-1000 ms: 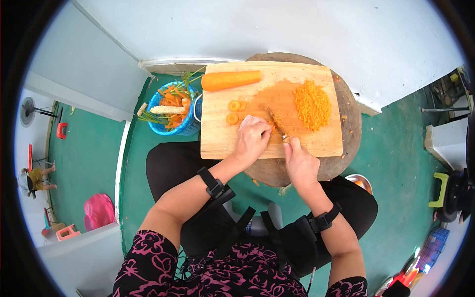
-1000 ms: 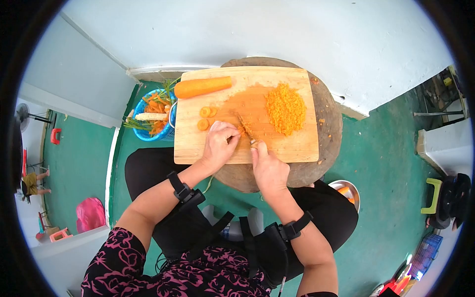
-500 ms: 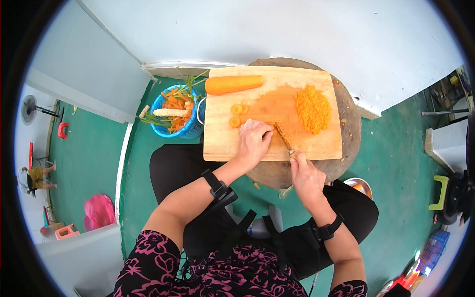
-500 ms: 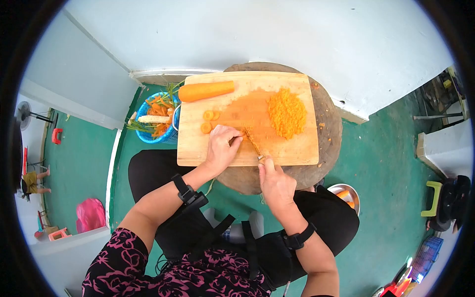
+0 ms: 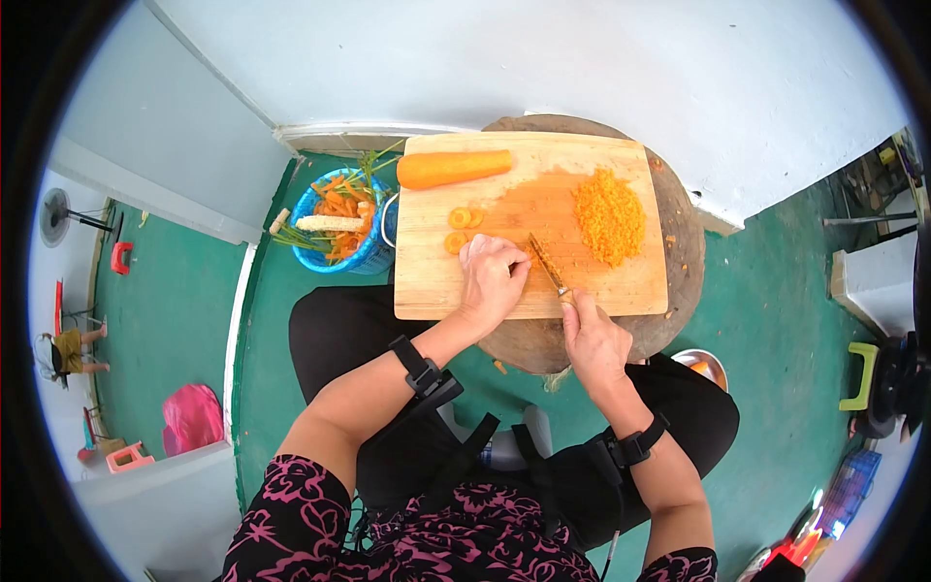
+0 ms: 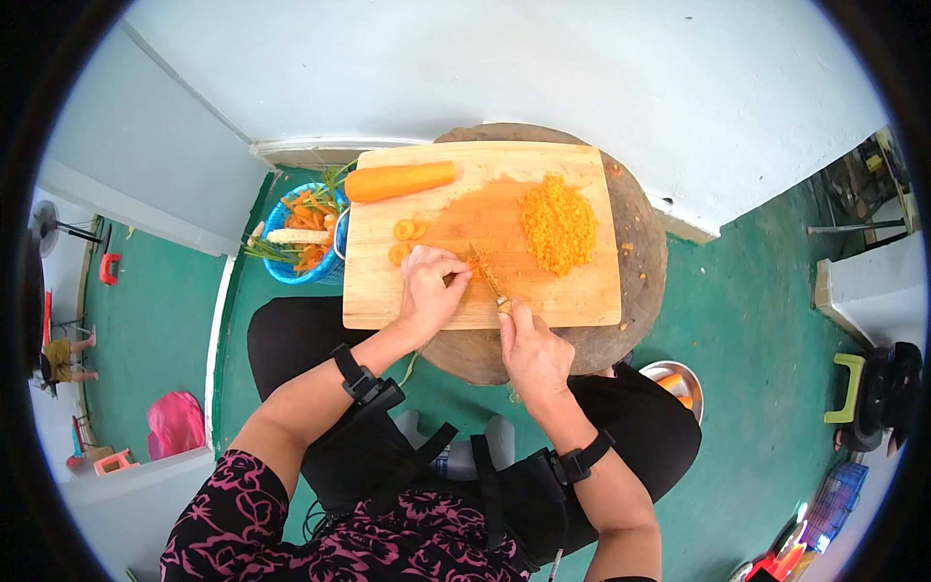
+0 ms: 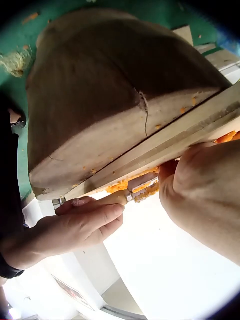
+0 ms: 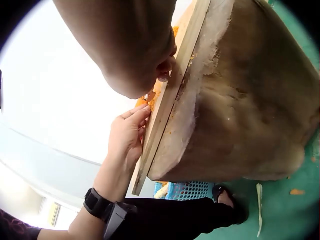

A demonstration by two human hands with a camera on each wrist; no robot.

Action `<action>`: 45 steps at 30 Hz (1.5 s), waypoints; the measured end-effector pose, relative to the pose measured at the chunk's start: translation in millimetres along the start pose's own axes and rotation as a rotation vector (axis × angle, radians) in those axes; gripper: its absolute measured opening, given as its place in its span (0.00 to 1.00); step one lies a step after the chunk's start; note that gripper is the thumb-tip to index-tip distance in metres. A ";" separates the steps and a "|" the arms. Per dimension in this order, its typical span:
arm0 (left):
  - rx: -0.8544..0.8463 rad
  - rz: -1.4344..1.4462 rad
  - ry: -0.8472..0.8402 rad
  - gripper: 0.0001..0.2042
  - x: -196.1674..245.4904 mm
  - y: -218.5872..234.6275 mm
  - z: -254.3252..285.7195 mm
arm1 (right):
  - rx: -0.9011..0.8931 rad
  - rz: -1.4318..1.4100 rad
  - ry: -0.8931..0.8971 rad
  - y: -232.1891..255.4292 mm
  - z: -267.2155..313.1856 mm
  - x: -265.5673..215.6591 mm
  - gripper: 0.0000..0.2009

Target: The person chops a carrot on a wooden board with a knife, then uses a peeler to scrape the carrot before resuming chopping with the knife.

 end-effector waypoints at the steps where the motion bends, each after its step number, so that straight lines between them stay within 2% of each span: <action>1: -0.003 0.001 0.001 0.01 0.7 -0.4 -0.1 | -0.041 -0.008 -0.019 -3.4 0.1 0.7 0.13; 2: -0.005 0.002 0.003 0.01 1.6 0.4 -0.8 | -0.083 -0.016 -0.037 -7.4 0.2 1.9 0.13; 5: 0.007 -0.009 -0.015 0.01 0.5 0.8 0.8 | 0.031 0.142 0.086 -7.8 3.1 -9.4 0.14; 8: 0.000 -0.013 -0.035 0.01 2.2 0.5 -0.4 | 0.031 0.283 0.111 -9.3 1.7 -22.5 0.14; 11: -0.006 -0.012 -0.044 0.02 4.5 1.6 -0.4 | -0.007 0.137 0.048 -9.7 -11.0 -14.5 0.14; 14: -0.009 -0.011 -0.032 0.02 2.0 1.6 0.1 | 0.081 -0.065 0.028 -2.8 -7.4 -1.8 0.14; 20: 0.004 -0.011 -0.025 0.02 0.3 0.0 0.6 | 0.053 -0.058 0.050 -5.7 1.3 0.0 0.14; 26: -0.007 -0.032 -0.017 0.02 1.8 1.0 -1.5 | 0.011 0.063 0.073 -7.8 -0.9 -9.0 0.14; 29: -0.010 -0.034 -0.023 0.02 0.4 -0.9 -0.7 | 0.012 0.228 0.103 -9.1 -2.8 -21.5 0.14; 32: -0.015 -0.037 -0.022 0.01 2.3 0.2 -1.4 | -0.035 0.202 0.038 -10.9 -11.1 -19.0 0.13; 35: -0.011 -0.031 -0.007 0.01 2.5 0.5 -0.1 | -0.012 -0.017 -0.011 -8.6 -11.1 -3.3 0.13; 38: -0.001 -0.026 0.002 0.01 -0.5 0.5 -0.7 | 0.039 -0.100 0.005 -7.0 -1.5 5.9 0.14; 45: 0.022 0.019 0.008 0.03 -2.1 0.0 -0.7 | 0.040 -0.066 0.047 -8.1 2.8 1.2 0.14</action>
Point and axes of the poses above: each hand's wrist, its own z-axis away from the middle knuckle, its own y-axis out of the back of the hand, x = y × z, the point moved 10 cm from there along -z, towards the middle knuckle, and after that the axes turned 7 degrees about -x, right-handed, at the moved point
